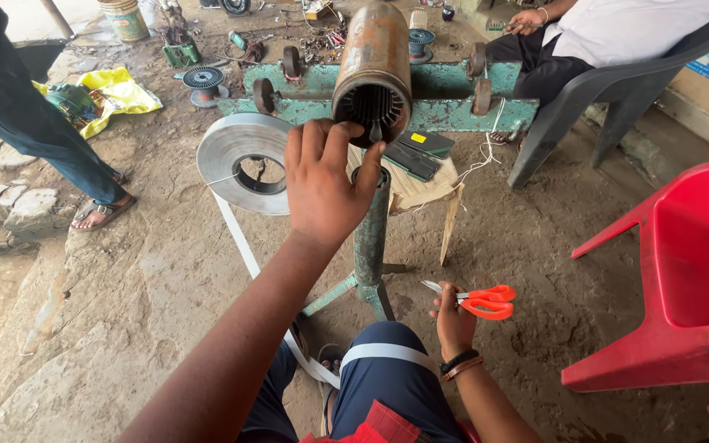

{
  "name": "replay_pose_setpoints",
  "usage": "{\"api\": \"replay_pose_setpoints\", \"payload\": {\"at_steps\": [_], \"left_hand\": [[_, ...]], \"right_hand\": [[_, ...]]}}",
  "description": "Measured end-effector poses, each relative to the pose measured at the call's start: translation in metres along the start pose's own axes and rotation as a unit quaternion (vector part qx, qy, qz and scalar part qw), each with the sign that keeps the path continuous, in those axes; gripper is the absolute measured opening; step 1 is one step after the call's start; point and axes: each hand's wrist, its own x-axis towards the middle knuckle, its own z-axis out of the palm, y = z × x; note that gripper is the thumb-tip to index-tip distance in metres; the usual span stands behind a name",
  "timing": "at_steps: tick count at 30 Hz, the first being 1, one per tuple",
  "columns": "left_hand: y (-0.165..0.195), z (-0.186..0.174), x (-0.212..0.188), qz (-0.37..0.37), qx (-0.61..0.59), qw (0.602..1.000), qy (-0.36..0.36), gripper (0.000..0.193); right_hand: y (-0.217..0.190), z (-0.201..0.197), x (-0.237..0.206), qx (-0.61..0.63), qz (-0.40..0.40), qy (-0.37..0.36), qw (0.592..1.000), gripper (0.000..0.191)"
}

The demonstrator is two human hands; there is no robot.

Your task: The person inserts a white tape strip into the slots of a cylindrical rotor mounted on a green stand, using red-handled scissors to push and trim the tape. The person repeatedly feeds, pushes, and cuts the tape while holding the rotor steady.

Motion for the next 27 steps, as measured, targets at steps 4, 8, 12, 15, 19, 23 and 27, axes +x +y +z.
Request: {"api": "replay_pose_setpoints", "payload": {"at_steps": [4,8,12,15,19,23,27], "left_hand": [[0.002,0.007,0.006,-0.026,-0.007,1.0,0.006,0.027],[0.005,0.013,0.009,-0.052,0.009,0.999,-0.004,0.024],[0.006,0.013,0.009,-0.044,0.03,0.998,-0.022,0.021],[0.005,0.011,0.006,-0.058,0.036,0.997,-0.027,0.021],[0.011,0.024,0.006,-0.097,0.031,0.994,-0.038,0.021],[0.014,0.034,0.007,-0.099,-0.003,0.994,-0.043,0.021],[0.017,0.034,0.006,-0.105,-0.017,0.993,-0.05,0.014]], "right_hand": [[0.002,0.001,0.001,-0.01,0.001,-0.002,1.0,0.038],[0.006,-0.001,0.005,0.0,-0.008,-0.003,1.0,0.037],[0.01,-0.001,0.007,-0.009,-0.008,-0.006,1.0,0.037],[0.016,0.001,0.006,-0.013,-0.001,-0.007,1.0,0.038],[0.024,-0.006,0.016,0.023,-0.013,-0.003,1.0,0.037],[0.036,-0.009,0.031,0.032,-0.033,-0.009,0.999,0.035],[0.044,-0.011,0.039,-0.013,-0.046,-0.002,0.999,0.036]]}}
